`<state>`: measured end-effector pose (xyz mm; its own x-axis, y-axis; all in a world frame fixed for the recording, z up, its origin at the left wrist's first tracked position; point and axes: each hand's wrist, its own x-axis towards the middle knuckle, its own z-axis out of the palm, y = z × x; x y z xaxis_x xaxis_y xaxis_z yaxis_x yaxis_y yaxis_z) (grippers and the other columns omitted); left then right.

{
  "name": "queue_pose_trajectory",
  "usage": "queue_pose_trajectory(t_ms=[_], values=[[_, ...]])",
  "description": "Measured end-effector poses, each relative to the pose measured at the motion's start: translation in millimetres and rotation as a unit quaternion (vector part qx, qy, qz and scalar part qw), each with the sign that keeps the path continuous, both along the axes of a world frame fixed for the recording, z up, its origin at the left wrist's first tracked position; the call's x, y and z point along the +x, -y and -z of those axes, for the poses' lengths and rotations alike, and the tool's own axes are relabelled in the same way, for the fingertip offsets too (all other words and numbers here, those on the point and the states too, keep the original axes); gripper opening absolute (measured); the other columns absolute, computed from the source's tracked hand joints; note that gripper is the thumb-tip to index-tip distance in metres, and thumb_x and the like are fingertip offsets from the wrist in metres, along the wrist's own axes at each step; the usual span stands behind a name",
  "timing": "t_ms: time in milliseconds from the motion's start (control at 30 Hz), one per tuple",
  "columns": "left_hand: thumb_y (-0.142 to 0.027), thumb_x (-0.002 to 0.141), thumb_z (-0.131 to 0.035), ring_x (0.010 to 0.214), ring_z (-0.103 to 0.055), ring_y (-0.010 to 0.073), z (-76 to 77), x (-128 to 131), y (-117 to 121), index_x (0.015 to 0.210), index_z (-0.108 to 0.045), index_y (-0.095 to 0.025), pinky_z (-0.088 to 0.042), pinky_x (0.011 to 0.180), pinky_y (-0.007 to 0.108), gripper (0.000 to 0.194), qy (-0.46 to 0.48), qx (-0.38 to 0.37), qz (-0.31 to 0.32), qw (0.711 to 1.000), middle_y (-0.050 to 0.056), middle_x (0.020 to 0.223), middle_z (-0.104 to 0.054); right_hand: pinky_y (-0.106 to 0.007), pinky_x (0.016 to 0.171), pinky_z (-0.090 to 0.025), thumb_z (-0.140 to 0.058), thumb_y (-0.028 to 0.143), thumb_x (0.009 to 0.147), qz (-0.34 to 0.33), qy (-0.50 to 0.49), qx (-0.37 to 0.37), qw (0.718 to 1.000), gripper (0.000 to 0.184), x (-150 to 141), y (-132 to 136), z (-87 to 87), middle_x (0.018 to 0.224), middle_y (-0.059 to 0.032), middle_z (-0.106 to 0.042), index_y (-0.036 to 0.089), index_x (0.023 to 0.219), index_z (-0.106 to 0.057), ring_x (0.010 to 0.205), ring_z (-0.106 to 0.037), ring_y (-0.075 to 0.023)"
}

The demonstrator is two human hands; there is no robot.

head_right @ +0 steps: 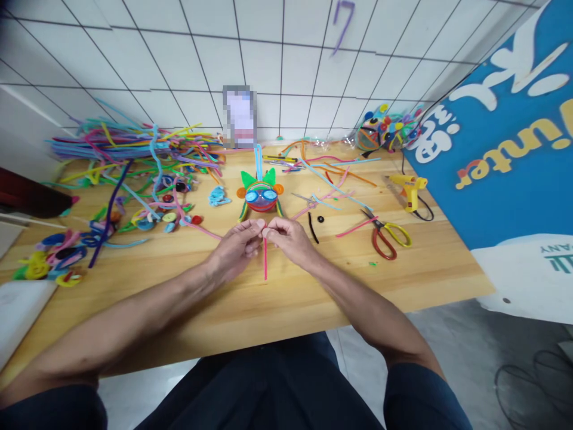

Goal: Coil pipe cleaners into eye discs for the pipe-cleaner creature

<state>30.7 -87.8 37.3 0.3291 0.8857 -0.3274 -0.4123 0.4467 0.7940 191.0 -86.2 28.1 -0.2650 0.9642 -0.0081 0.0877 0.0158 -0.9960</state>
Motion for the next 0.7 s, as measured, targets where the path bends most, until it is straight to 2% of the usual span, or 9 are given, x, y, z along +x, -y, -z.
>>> queue_pose_trajectory(t_ms=[67,167,300,400,467,567,700], values=[[-0.047,0.070,-0.087,0.042,-0.026,0.0027,0.1,0,-1,0.076,-0.059,-0.016,-0.021,0.042,0.018,0.042,0.004,-0.009,0.011,1.000,-0.008,0.058,-0.045,-0.026,0.057,-0.033,-0.068,0.039,0.080,-0.004,-0.010,-0.015,1.000,0.023,1,-1,-0.7,0.060,0.0051,-0.052,0.019,0.070,-0.062,0.057,-0.044,-0.0103],[-0.048,0.077,-0.079,0.044,-0.032,0.0034,-1.0,-6,-12,0.080,-0.063,-0.015,-0.023,0.042,0.020,0.037,-0.011,0.022,0.054,0.998,-0.003,0.070,-0.056,-0.026,0.058,-0.034,-0.069,0.038,0.077,-0.010,-0.045,-0.055,0.997,0.022,7,-4,-5.5,0.059,0.0046,-0.052,0.019,0.068,-0.062,0.056,-0.044,-0.0106],[-0.039,0.076,-0.080,0.044,-0.031,0.0046,-3.1,-14,-26,0.078,-0.066,-0.015,-0.020,0.044,0.021,0.029,-0.060,0.098,0.116,0.987,-0.006,0.058,-0.049,-0.027,0.058,-0.034,-0.069,0.035,0.075,-0.028,-0.050,-0.079,0.995,0.020,16,-7,-10.9,0.056,0.0041,-0.053,0.019,0.065,-0.061,0.055,-0.045,-0.0109],[-0.038,0.074,-0.082,0.044,-0.031,0.0045,-3.8,-16,-27,0.078,-0.068,-0.015,-0.020,0.045,0.021,0.028,-0.077,0.113,0.143,0.980,-0.007,0.053,-0.046,-0.027,0.059,-0.034,-0.067,0.034,0.076,-0.050,-0.037,-0.077,0.995,0.021,20,-8,-12.1,0.056,0.0039,-0.054,0.019,0.064,-0.061,0.056,-0.046,-0.0111],[-0.039,0.073,-0.082,0.044,-0.031,0.0045,-3.7,-15,-25,0.078,-0.068,-0.014,-0.021,0.045,0.021,0.029,-0.076,0.115,0.130,0.982,-0.007,0.053,-0.046,-0.027,0.060,-0.035,-0.067,0.035,0.078,-0.057,-0.034,-0.073,0.995,0.022,19,-7,-11.8,0.058,0.0037,-0.054,0.019,0.064,-0.061,0.057,-0.047,-0.0112],[-0.040,0.074,-0.082,0.043,-0.029,0.0045,-2.3,-9,-16,0.075,-0.066,-0.015,-0.023,0.045,0.021,0.030,-0.063,0.101,0.068,0.991,-0.008,0.049,-0.042,-0.027,0.061,-0.036,-0.069,0.039,0.080,-0.046,-0.039,-0.063,0.996,0.025,13,-5,-7.7,0.061,0.0040,-0.053,0.019,0.068,-0.061,0.059,-0.047,-0.0111],[-0.040,0.070,-0.086,0.043,-0.026,0.0040,2.8,-1,-2,0.078,-0.064,-0.017,-0.021,0.043,0.019,0.033,-0.013,0.019,-0.010,1.000,-0.010,0.050,-0.038,-0.026,0.059,-0.035,-0.072,0.047,0.081,-0.016,-0.048,-0.056,0.997,0.031,4,-3,2.4,0.062,0.0046,-0.053,0.019,0.073,-0.061,0.059,-0.047,-0.0107]])
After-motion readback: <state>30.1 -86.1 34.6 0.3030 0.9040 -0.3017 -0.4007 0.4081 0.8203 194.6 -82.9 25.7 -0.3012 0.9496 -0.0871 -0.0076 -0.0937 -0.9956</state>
